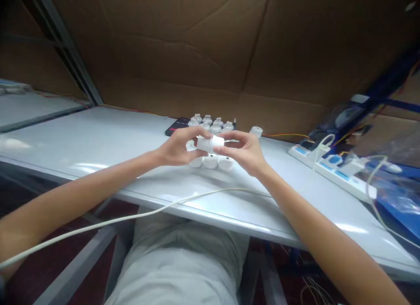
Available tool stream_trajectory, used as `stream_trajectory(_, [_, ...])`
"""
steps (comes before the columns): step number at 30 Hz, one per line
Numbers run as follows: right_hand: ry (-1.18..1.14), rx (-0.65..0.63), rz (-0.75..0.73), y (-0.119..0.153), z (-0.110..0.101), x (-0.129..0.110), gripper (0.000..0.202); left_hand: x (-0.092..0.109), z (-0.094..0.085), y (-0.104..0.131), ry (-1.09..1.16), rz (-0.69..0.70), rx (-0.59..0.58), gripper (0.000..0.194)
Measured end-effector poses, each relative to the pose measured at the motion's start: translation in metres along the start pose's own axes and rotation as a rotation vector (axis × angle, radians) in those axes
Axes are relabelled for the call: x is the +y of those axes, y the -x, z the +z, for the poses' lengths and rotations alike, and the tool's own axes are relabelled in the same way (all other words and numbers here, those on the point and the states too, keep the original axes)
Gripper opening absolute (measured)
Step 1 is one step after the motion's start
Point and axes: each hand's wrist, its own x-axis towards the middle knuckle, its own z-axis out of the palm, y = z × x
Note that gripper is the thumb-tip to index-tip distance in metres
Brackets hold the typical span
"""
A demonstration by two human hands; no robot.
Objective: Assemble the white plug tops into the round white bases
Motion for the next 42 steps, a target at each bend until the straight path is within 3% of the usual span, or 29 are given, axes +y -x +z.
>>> stream_trajectory(5, [-0.125,-0.029,0.21,-0.001,0.006,0.002,0.056,-0.003,0.0,-0.001,-0.08,0.161,0.001,0.018])
stream_trajectory(8, [-0.081,-0.041,0.352,-0.002,0.008,0.006,0.071,-0.003,0.002,0.002,-0.064,0.096,0.011,0.026])
stream_trajectory(10, [0.002,-0.049,0.369,-0.003,0.005,0.008,0.075,-0.003,0.006,0.004,0.003,0.013,0.024,0.036])
stream_trajectory(12, [0.12,-0.006,0.221,-0.005,0.0,0.006,0.068,-0.003,0.011,0.005,0.105,-0.08,0.038,0.044])
stream_trajectory(14, [0.217,0.047,-0.046,-0.007,-0.007,0.002,0.057,-0.002,0.015,0.005,0.202,-0.161,0.04,0.048])
stream_trajectory(16, [0.279,0.014,-0.277,-0.007,-0.013,-0.004,0.057,-0.002,0.017,0.003,0.273,-0.227,0.051,0.049])
stream_trajectory(20, [0.319,-0.159,-0.398,-0.004,-0.017,-0.011,0.045,-0.003,0.015,0.0,0.394,-0.279,0.055,0.049])
stream_trajectory(27, [0.291,-0.062,-0.225,0.002,-0.008,-0.006,0.052,-0.001,0.01,0.002,0.359,-0.26,0.02,0.048])
stream_trajectory(32, [0.057,-0.046,0.142,0.003,0.006,-0.011,0.065,-0.001,0.006,0.005,0.043,-0.074,0.049,0.041])
stream_trajectory(36, [-0.077,-0.062,0.371,0.002,0.01,-0.015,0.06,-0.003,0.004,0.006,-0.128,0.072,0.04,0.032])
stream_trajectory(42, [-0.072,-0.038,0.259,0.001,0.009,-0.016,0.048,0.001,0.008,0.004,-0.195,0.004,0.022,0.037])
